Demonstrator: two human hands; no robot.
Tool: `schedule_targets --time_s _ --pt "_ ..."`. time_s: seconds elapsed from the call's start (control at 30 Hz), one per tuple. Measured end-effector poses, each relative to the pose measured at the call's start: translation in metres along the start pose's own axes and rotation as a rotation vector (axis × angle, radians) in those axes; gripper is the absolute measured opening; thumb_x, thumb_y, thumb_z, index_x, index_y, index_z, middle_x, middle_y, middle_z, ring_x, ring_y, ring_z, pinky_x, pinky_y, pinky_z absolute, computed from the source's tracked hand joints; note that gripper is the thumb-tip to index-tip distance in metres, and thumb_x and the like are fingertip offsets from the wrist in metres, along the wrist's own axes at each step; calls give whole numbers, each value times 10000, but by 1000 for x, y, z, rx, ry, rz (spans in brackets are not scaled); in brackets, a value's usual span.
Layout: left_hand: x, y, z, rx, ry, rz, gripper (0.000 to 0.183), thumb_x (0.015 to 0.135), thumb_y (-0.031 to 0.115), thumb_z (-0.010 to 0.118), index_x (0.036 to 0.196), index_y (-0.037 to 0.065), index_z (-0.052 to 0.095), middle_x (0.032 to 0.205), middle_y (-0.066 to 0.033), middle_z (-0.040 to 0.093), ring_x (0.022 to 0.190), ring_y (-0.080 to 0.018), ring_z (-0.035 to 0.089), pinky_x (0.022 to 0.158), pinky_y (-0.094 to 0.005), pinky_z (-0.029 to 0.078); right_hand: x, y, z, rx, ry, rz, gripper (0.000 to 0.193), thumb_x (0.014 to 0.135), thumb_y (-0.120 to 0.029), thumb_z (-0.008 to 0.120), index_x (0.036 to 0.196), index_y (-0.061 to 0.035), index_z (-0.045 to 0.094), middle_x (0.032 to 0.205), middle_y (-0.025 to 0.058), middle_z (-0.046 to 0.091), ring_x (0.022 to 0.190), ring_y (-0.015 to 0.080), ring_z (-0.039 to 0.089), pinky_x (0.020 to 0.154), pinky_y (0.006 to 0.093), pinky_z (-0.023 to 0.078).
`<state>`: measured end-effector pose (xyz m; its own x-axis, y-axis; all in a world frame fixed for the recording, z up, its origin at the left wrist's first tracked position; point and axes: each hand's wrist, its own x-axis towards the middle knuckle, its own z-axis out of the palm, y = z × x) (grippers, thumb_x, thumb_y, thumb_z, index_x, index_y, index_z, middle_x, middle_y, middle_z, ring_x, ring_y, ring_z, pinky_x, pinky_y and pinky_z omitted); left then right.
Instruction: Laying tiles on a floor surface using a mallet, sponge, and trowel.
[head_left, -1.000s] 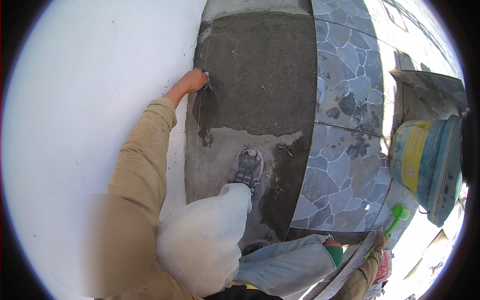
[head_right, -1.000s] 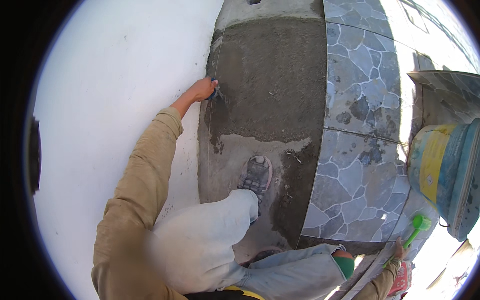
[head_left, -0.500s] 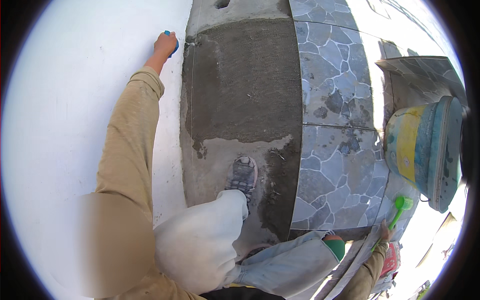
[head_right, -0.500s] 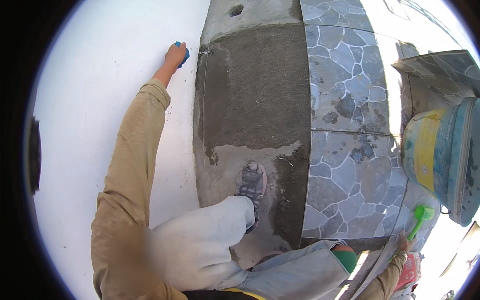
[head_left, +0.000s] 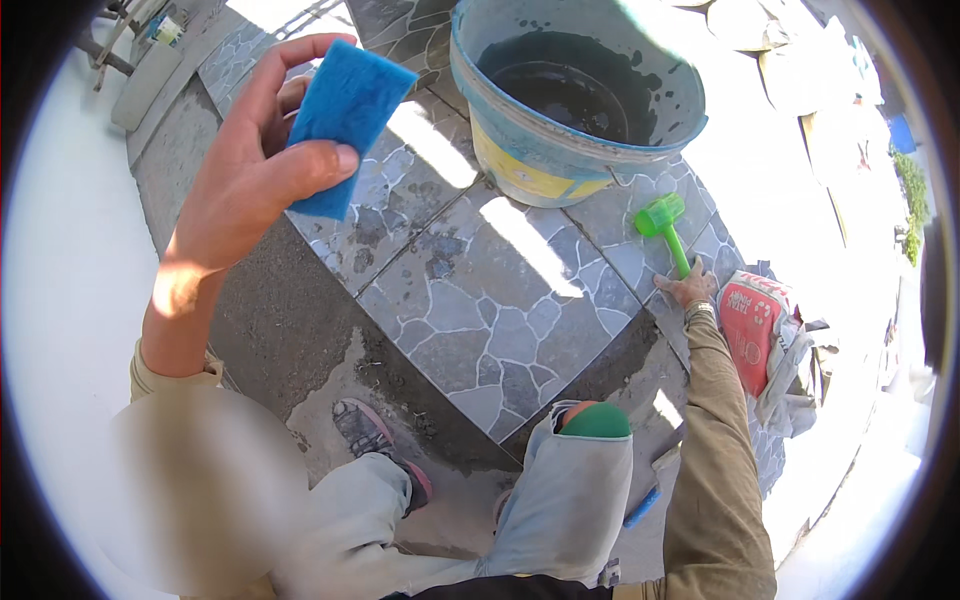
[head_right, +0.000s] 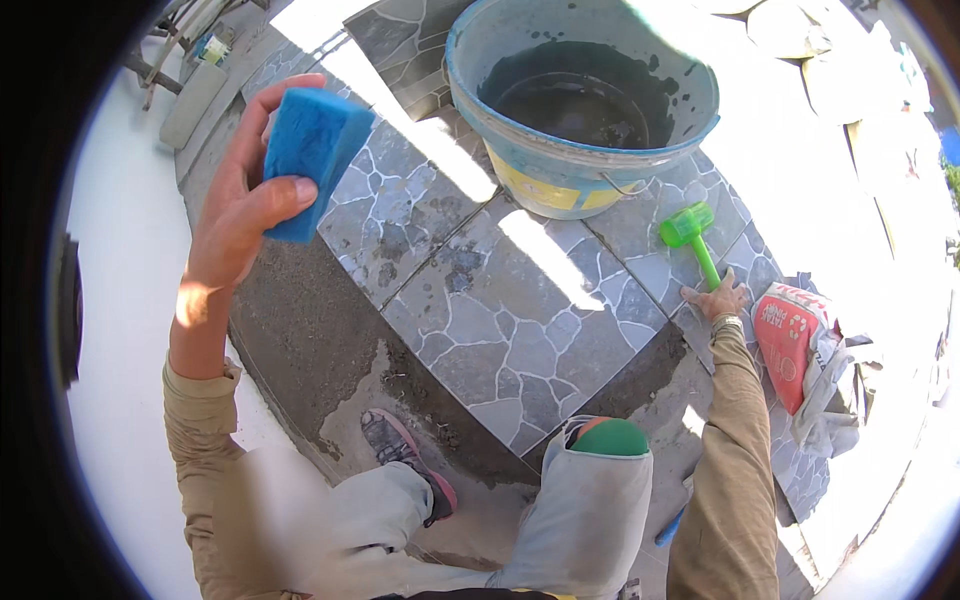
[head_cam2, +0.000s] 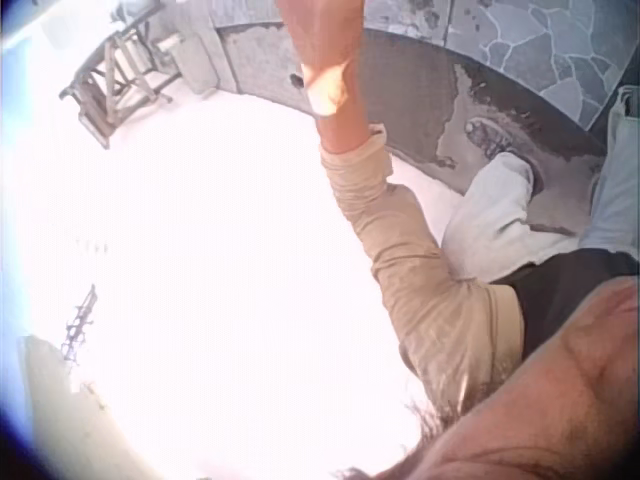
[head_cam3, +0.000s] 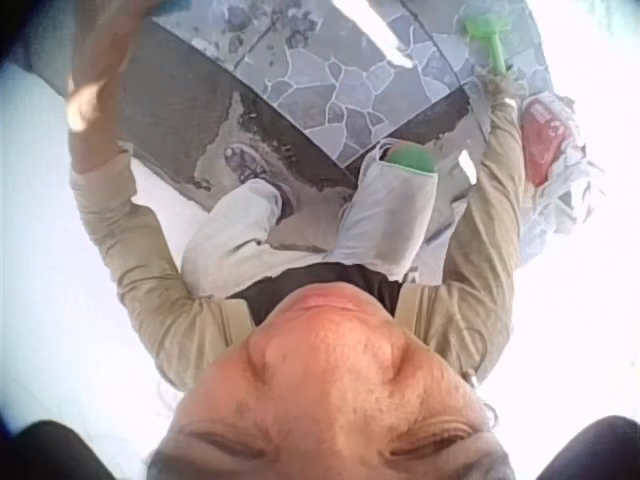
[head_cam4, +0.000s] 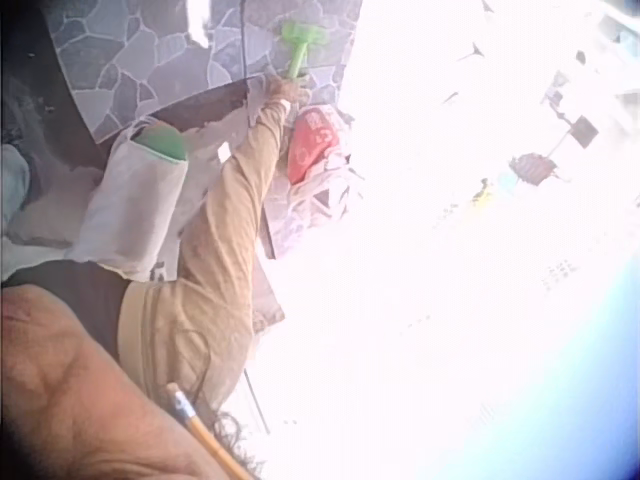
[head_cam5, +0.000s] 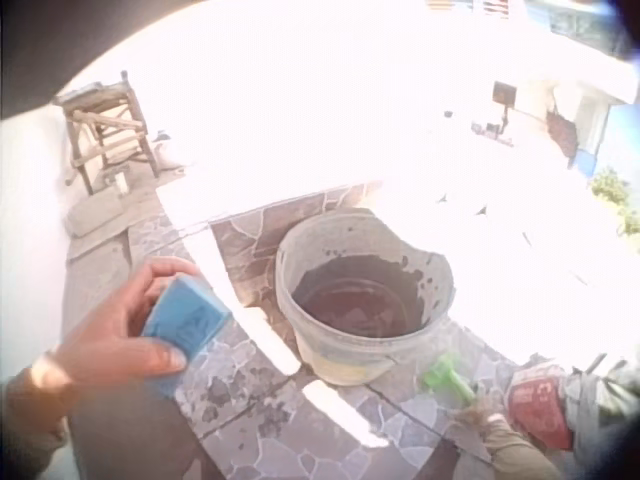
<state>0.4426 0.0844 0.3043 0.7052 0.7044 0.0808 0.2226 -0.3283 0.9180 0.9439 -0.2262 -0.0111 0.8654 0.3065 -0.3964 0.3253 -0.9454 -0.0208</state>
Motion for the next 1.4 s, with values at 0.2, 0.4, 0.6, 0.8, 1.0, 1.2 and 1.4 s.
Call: schedule_targets --time_s 0.2,0.4,0.6,0.8,1.0,1.2,1.4 --pt "231 18 152 506 -524 -21 560 825 332 800 1234 80 512 1174 -123 632 995 -246 655 784 -379 597 -15 -9 -14 61 -23 77 1324 540 -595 923 1583 -193 214 1593 282 203 1479 452 223 1169 548 285" --pt "338 -73 258 1053 -689 -256 324 857 226 749 1149 106 672 1121 -188 680 988 -249 682 749 -388 603 -16 1 -16 109 -18 35 1336 553 -595 915 1595 -169 196 1617 276 141 1497 447 172 1165 546 274" --pt "281 -105 269 -37 -346 -776 437 1049 339 448 1306 38 632 1269 -113 685 1157 -261 621 965 -357 487 -14 5 -15 134 -27 48 1325 539 -578 924 1587 -168 226 1612 279 151 1489 460 190 1163 555 269" --pt "305 -65 241 650 -1028 -702 464 857 196 654 1294 48 611 1250 -167 657 1000 -323 674 929 -521 562 -16 4 -21 141 -30 31 1313 541 -578 924 1582 -175 234 1612 278 150 1490 460 192 1163 555 270" --pt "264 -9 133 -504 -511 -513 392 848 223 606 1187 27 604 1192 -166 626 1076 -342 641 956 -605 538 -16 0 -18 105 -56 29 1321 555 -580 918 1590 -180 200 1617 289 140 1490 460 200 1170 571 270" --pt "123 -28 14 -1113 -477 -301 615 785 348 549 1264 -36 576 1225 -237 642 1075 -429 645 998 -668 467 0 2 1 -36 -4 -49 1344 566 -675 867 1594 -145 181 1570 325 241 1455 499 257 1148 604 287" --pt "-119 -111 -68 -1015 -127 -387 725 927 547 545 1415 14 490 1309 -268 580 1033 -348 672 882 -509 578 20 10 11 -123 14 -147 1341 580 -691 842 1585 -84 195 1523 323 353 1428 486 327 1172 542 273"
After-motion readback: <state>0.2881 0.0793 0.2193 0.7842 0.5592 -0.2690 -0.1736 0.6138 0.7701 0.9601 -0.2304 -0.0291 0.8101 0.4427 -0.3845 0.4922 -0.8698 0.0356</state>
